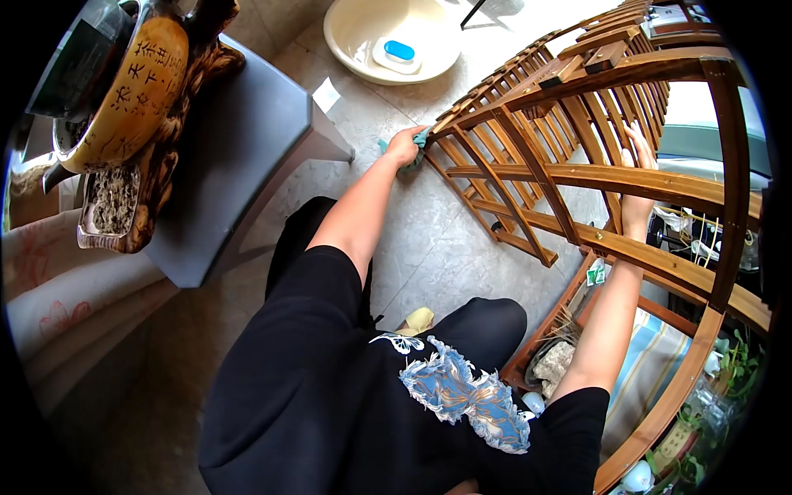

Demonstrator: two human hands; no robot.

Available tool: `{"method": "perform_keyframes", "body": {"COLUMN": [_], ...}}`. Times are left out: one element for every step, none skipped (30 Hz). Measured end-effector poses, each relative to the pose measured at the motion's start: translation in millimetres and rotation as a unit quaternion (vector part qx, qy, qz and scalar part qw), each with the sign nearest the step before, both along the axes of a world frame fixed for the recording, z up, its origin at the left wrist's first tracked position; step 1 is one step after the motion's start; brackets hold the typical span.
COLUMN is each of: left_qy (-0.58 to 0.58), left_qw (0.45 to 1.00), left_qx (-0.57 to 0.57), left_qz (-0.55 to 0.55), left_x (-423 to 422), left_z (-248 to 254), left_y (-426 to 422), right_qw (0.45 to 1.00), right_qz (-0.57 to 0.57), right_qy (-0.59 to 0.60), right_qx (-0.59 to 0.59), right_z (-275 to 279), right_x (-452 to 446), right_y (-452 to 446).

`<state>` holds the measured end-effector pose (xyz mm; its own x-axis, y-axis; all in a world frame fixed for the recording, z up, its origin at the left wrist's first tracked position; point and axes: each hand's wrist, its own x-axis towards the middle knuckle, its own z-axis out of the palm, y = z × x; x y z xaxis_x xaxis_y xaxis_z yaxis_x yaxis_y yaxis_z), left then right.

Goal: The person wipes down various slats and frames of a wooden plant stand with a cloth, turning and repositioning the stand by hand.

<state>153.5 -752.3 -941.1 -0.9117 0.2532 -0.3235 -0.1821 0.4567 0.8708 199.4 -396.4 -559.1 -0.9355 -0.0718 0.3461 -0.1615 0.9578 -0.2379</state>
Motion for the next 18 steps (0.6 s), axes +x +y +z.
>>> {"method": "perform_keyframes", "body": {"left_qy": [-0.087, -0.116, -0.115, -0.123, -0.130, -0.122, -0.120, -0.120, -0.119, -0.127, -0.126, -0.150, -0.174, -0.158, -0.147, -0.128, -0.109, -0.071], "left_qw": [0.996, 0.992, 0.992, 0.990, 0.986, 0.986, 0.987, 0.987, 0.988, 0.986, 0.986, 0.984, 0.981, 0.983, 0.984, 0.987, 0.986, 0.986], "left_qx": [-0.005, -0.040, -0.040, -0.066, -0.092, -0.098, -0.097, -0.100, -0.103, -0.104, -0.105, -0.092, -0.079, -0.075, -0.087, -0.091, -0.094, -0.087], "left_qz": [0.010, -0.011, -0.013, 0.020, 0.052, 0.053, 0.048, 0.023, -0.002, -0.013, -0.021, 0.010, 0.042, 0.060, 0.044, -0.019, -0.082, -0.119], "left_x": [4.5, 6.7, 9.1, 12.4, 14.3, 16.5, 18.7, 20.3, 20.7, 20.5, 23.1, 26.7, 30.9, 38.1, 44.3, 51.7, 59.5, 70.5], "left_z": [2.3, 4.0, 4.2, 4.5, 4.8, -1.5, -10.4, -19.0, -13.4, -7.9, -2.1, 0.7, 6.2, 6.5, 5.5, 14.8, 23.6, 23.4], "left_y": [3.4, 1.3, 1.2, 1.8, 2.4, 2.5, 4.9, 9.5, 14.9, 19.1, 23.6, 29.7, 35.6, 42.6, 50.1, 55.4, 60.8, 67.2], "right_qw": [1.000, 1.000, 1.000, 1.000, 1.000, 1.000, 1.000, 1.000, 1.000, 1.000, 0.999, 0.999, 0.999, 0.998, 0.997, 0.997, 0.997, 0.996], "right_qz": [0.008, 0.006, 0.006, 0.006, 0.003, 0.003, 0.003, 0.008, 0.004, 0.003, 0.001, 0.005, -0.004, 0.007, 0.018, 0.014, 0.024, 0.022], "right_qy": [0.003, 0.004, 0.012, 0.019, 0.020, 0.020, 0.018, 0.021, 0.018, 0.021, 0.023, 0.021, 0.018, 0.018, 0.018, 0.018, 0.025, 0.023], "right_qx": [-0.008, -0.007, -0.010, -0.013, -0.013, -0.016, -0.019, -0.019, -0.004, -0.023, -0.044, -0.044, -0.044, -0.060, -0.075, -0.076, -0.072, -0.078], "right_z": [1.5, 2.6, 3.7, 4.6, 5.3, 5.9, 6.1, 5.5, 5.0, 2.9, -0.6, -0.4, -0.9, -1.6, -3.5, -6.1, -7.2, -7.1], "right_x": [0.5, 0.8, 0.7, 0.6, 0.5, 0.6, 1.4, 1.1, 0.8, 0.7, 1.3, 0.7, 2.8, 2.4, 1.6, 2.0, 1.2, 2.1], "right_y": [-2.1, -4.3, -7.5, -10.2, -11.7, -12.5, -12.6, -12.0, -9.2, -7.1, -6.1, -5.0, -6.3, -4.4, -1.4, 0.8, 3.8, 4.2]}}
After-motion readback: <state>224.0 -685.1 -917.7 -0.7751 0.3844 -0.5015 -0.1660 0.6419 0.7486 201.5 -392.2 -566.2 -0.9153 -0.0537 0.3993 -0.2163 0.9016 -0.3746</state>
